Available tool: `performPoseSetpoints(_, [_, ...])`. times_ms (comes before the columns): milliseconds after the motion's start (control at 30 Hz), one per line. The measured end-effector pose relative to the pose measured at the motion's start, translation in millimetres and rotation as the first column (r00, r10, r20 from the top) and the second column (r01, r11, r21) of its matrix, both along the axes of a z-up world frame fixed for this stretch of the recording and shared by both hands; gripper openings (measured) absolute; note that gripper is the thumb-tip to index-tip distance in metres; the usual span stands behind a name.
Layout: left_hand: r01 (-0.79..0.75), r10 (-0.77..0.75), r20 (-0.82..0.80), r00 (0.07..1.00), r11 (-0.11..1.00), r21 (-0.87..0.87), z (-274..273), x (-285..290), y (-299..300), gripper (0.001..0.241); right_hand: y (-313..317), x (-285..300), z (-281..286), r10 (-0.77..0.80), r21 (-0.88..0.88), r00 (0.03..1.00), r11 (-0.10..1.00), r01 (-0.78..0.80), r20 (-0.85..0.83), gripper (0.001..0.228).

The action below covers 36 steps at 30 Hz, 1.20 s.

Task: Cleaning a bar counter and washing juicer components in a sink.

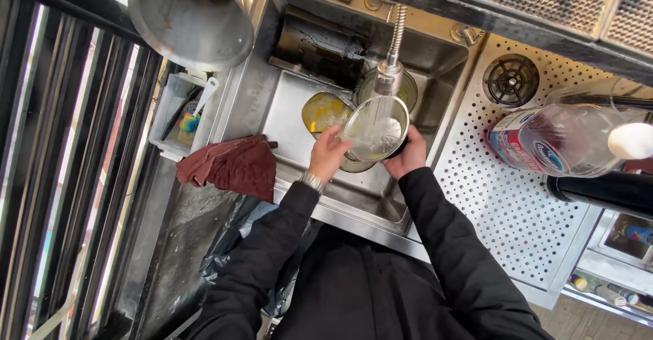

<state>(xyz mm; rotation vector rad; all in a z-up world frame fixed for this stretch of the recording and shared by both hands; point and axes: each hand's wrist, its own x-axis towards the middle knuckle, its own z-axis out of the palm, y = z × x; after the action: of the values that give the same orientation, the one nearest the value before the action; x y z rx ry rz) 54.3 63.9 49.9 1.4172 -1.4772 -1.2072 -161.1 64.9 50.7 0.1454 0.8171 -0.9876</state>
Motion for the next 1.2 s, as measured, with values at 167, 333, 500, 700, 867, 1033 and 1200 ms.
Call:
performPoseSetpoints(167, [0.204,-0.085,-0.427,0.9,0.949,0.24,-95,-32,-47,0.052,-3,-16,25,-0.086,-0.048,0.988,0.996,0.08,-0.128,0.045])
performPoseSetpoints(333, [0.2,-0.2,-0.034,0.979,0.927,0.318,-19,-51,-69,0.043,9,-21,34,-0.006,0.035,0.975,0.999,0.014,-0.223,0.053])
performPoseSetpoints(500, [0.241,-0.237,0.112,0.965,0.97,-0.024,-51,-45,-64,0.049,8,-22,36,0.003,0.033,0.979,0.999,0.004,-0.202,0.06])
performPoseSetpoints(700, [0.328,-0.305,-0.142,0.942,0.927,0.182,-14,-34,-80,0.049,11,-9,25,0.254,0.272,0.939,0.944,-0.189,-0.231,0.064])
performPoseSetpoints(867, [0.438,-0.441,0.128,0.888,0.897,0.051,4,-35,-85,0.054,27,-2,4,0.351,0.267,0.928,0.913,-0.309,-0.124,0.073])
performPoseSetpoints(1033, [0.393,-0.399,0.051,0.916,0.915,0.092,-32,-33,-83,0.043,14,6,22,0.284,0.194,0.951,0.946,-0.258,-0.121,0.063])
performPoseSetpoints(1200, [0.268,-0.266,0.03,0.963,0.96,-0.082,-98,-74,-62,0.031,5,14,-3,0.113,0.119,0.96,0.989,-0.085,-0.254,0.042])
